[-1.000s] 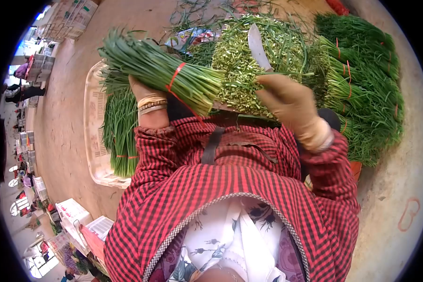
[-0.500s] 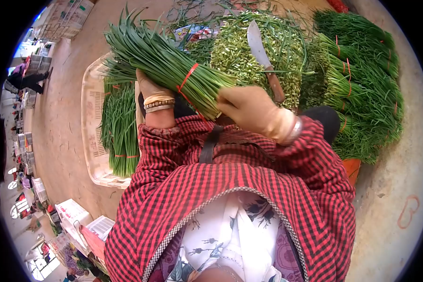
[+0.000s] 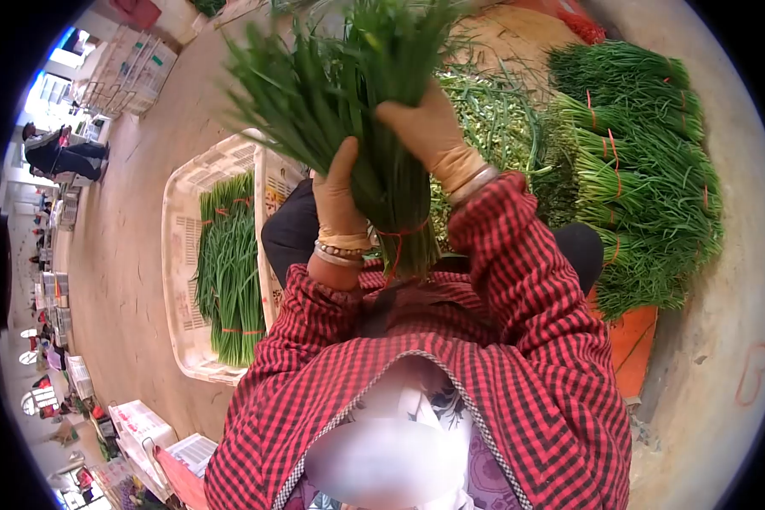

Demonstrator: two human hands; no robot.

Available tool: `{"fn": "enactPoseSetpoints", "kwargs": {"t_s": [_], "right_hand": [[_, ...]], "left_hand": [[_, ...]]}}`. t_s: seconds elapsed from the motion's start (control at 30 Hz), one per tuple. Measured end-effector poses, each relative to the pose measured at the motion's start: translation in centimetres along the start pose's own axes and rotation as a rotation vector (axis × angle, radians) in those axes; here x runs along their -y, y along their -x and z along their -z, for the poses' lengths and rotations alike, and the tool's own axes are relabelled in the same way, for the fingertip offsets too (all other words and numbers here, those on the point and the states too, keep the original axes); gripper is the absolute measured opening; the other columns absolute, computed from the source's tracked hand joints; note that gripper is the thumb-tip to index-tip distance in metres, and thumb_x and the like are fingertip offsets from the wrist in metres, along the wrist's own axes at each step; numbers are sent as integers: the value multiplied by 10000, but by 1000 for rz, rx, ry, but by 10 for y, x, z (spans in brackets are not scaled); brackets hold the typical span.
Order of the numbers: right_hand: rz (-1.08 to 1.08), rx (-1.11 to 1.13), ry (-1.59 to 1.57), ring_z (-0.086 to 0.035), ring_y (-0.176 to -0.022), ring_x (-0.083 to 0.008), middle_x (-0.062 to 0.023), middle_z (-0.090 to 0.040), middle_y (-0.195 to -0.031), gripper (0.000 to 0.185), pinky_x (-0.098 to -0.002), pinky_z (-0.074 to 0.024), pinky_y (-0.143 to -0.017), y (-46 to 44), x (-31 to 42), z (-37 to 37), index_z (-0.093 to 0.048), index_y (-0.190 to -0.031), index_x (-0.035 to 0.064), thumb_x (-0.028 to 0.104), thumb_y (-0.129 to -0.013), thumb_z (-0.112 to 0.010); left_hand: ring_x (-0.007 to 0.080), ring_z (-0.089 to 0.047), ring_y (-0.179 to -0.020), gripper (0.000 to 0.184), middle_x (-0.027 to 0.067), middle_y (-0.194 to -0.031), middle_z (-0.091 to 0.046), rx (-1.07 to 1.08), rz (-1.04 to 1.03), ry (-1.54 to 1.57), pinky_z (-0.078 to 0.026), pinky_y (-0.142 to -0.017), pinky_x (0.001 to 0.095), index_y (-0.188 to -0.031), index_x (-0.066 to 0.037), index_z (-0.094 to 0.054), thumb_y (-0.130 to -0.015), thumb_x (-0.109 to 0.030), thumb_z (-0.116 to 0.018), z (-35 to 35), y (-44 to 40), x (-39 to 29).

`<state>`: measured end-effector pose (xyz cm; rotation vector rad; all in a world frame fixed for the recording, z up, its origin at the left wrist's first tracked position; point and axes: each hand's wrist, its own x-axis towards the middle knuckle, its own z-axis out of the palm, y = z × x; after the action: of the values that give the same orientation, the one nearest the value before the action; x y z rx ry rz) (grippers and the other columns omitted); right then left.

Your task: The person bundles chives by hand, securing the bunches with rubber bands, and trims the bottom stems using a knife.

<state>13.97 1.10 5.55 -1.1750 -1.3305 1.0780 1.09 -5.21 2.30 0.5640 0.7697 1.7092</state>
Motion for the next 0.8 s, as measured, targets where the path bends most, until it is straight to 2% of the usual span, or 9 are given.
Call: {"fn": "enactPoseSetpoints", "kwargs": {"t_s": [0.07,0.27,0.4,0.47,0.53,0.6,0.7,0.77,0.8], "right_hand": [[-76,-195,-158,-648,-858,-179,-85,-686,-993,393,-304,-521,-760,1,-4,17,-609,-1108,-51,130,-786,-740],[-124,-335,-446,-628,-904,-181,-70,-658,-1037,389,-315,-505,-806,17,-34,63,-626,-1102,-20,206,-817,-764],[-84,-344,-378,-623,-836,-143,-66,-668,-1004,377,-287,-503,-715,26,-37,74,-643,-1099,-27,288,-898,-696],[-262,-272,-450,-623,-818,-149,-75,-669,-992,398,-289,-509,-724,28,-37,80,-650,-1099,-7,343,-911,-673],[-233,-92,-495,-603,-981,-154,-106,-636,-1108,500,-318,-519,-774,31,-35,81,-600,-1194,-3,411,-919,-649],[-447,151,-260,-506,-1188,-167,-132,-556,-1270,626,-361,-516,-853,47,-28,74,-470,-1337,1,414,-908,-662],[-28,270,62,-540,-1181,-239,-139,-527,-1325,717,-354,-433,-999,81,-45,31,-316,-1465,-1,315,-907,-637],[-2,324,48,-561,-1161,-242,-143,-530,-1313,681,-343,-463,-970,82,-52,23,-346,-1437,-7,272,-895,-650],[-211,341,-151,-581,-1135,-240,-143,-542,-1294,673,-334,-486,-942,78,-63,22,-359,-1419,-16,273,-890,-658]], "left_hand": [[232,-645,-995,360,85,-1142,-655,11,114,102,-522,-906,371,-1212,6,-583,-903,-166,-647,11,-7,-8],[283,-653,-1010,325,130,-1138,-668,-89,308,264,-529,-931,412,-1170,-2,-611,-943,-232,-581,28,-14,1],[286,-656,-1004,313,128,-1131,-672,-63,360,276,-535,-922,422,-1168,-10,-615,-943,-225,-580,26,-11,1],[287,-657,-1003,311,128,-1133,-671,-61,367,268,-537,-919,425,-1170,-12,-615,-943,-222,-578,24,-11,0],[289,-671,-958,342,130,-1108,-661,-107,309,259,-582,-830,422,-1198,3,-573,-936,-214,-609,19,-14,-4],[284,-672,-954,355,130,-1095,-665,-79,377,287,-582,-823,419,-1187,-4,-584,-941,-259,-605,3,-17,-17],[239,-672,-926,341,92,-1056,-684,-19,433,146,-553,-851,399,-1120,-36,-637,-935,-322,-631,-18,-20,-41],[179,-610,-961,353,43,-1056,-653,89,250,-72,-473,-887,318,-1150,-40,-623,-883,-262,-688,-13,-35,-19],[178,-568,-1068,467,51,-1131,-622,233,239,-63,-425,-954,312,-1239,-18,-564,-848,-232,-706,-17,-34,-24]]}}
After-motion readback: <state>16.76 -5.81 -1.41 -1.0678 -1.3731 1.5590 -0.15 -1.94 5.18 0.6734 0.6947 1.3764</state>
